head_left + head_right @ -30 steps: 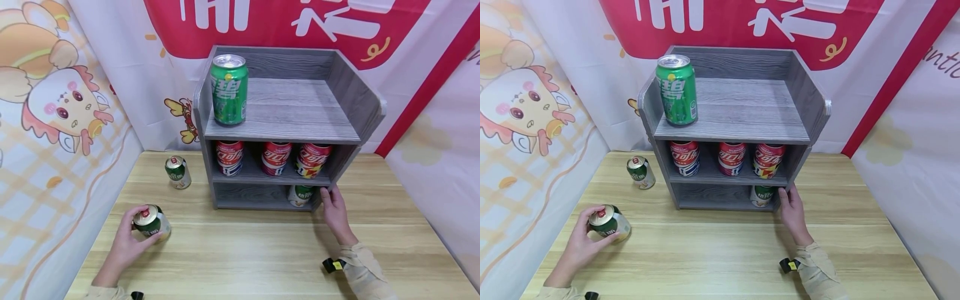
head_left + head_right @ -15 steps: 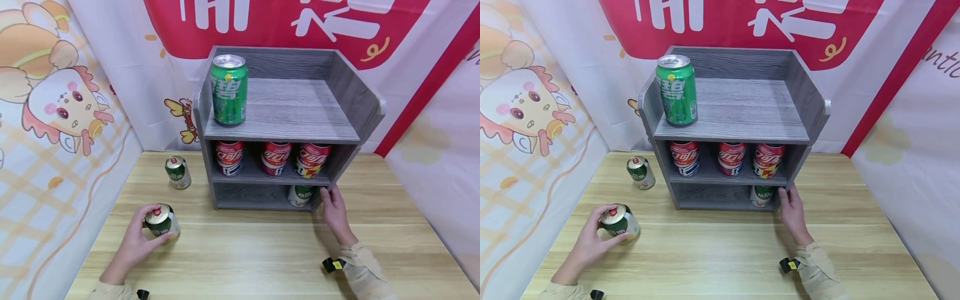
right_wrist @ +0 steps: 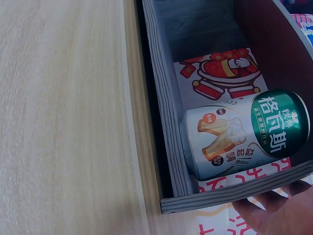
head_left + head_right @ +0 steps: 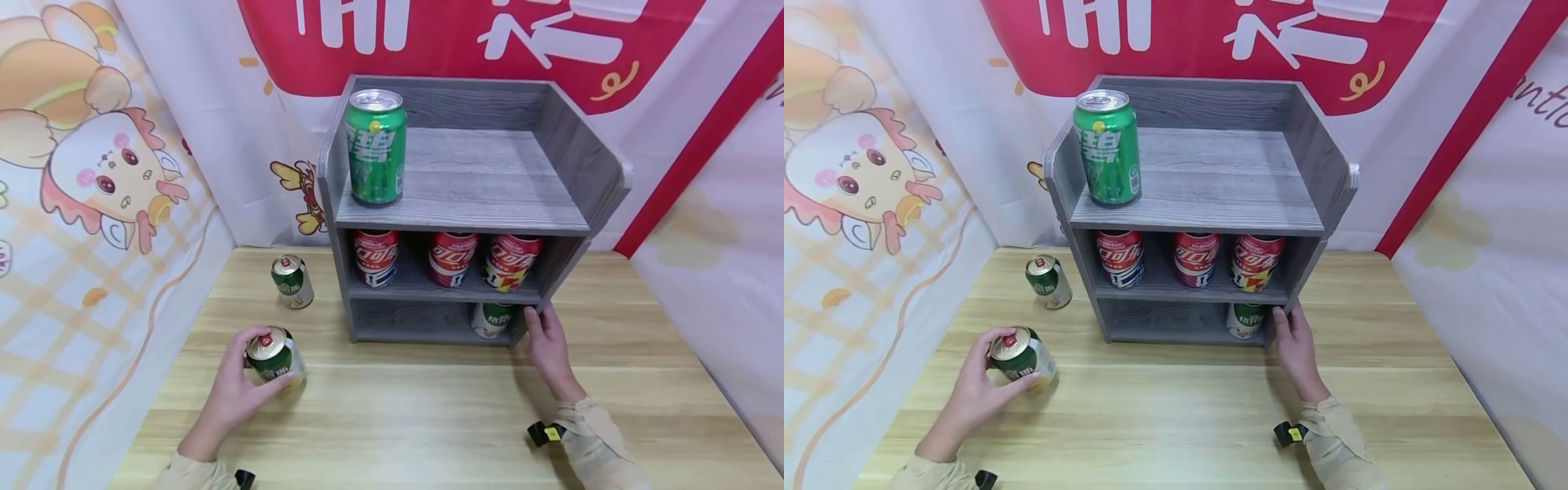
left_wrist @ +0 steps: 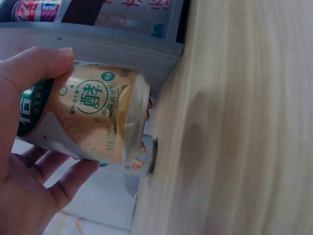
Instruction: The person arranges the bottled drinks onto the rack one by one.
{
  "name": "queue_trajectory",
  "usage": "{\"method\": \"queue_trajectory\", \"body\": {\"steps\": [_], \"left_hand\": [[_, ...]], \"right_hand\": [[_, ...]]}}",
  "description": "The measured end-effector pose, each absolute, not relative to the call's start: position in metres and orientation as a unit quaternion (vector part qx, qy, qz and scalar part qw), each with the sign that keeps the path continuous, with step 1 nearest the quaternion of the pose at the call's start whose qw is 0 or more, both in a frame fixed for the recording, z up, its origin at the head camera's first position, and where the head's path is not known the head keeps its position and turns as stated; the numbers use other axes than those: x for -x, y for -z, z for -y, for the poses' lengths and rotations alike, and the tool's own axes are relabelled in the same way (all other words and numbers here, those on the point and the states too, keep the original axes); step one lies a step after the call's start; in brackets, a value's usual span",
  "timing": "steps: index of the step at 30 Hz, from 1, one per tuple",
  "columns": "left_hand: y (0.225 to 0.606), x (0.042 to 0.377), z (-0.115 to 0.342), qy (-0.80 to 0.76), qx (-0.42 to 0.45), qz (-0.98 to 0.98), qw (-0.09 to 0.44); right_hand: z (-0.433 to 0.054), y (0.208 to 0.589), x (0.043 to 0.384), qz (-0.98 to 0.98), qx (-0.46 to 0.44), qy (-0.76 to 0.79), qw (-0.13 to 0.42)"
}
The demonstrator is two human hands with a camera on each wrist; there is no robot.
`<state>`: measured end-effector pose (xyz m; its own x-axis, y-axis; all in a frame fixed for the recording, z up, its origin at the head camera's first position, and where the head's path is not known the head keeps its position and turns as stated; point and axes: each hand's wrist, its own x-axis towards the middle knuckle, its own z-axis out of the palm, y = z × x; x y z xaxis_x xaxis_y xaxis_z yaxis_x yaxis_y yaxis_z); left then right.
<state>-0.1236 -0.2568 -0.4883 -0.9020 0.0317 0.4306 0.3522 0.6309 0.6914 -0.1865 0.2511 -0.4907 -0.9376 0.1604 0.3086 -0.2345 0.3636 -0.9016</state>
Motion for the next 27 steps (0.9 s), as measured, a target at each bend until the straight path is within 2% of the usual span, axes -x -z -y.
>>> {"method": "queue_trajectory", "body": {"steps": [12, 27], "left_hand": [[0.475, 0.124, 0.241, 0.405, 0.115, 0.882, 0.212], [0.472, 0.128, 0.215, 0.411, 0.149, 0.877, 0.199]], "right_hand": [[-0.252, 0.491, 0.188, 0.812, -0.022, -0.559, 0.166], [-0.251, 0.492, 0.188, 0.815, -0.021, -0.554, 0.170]]}}
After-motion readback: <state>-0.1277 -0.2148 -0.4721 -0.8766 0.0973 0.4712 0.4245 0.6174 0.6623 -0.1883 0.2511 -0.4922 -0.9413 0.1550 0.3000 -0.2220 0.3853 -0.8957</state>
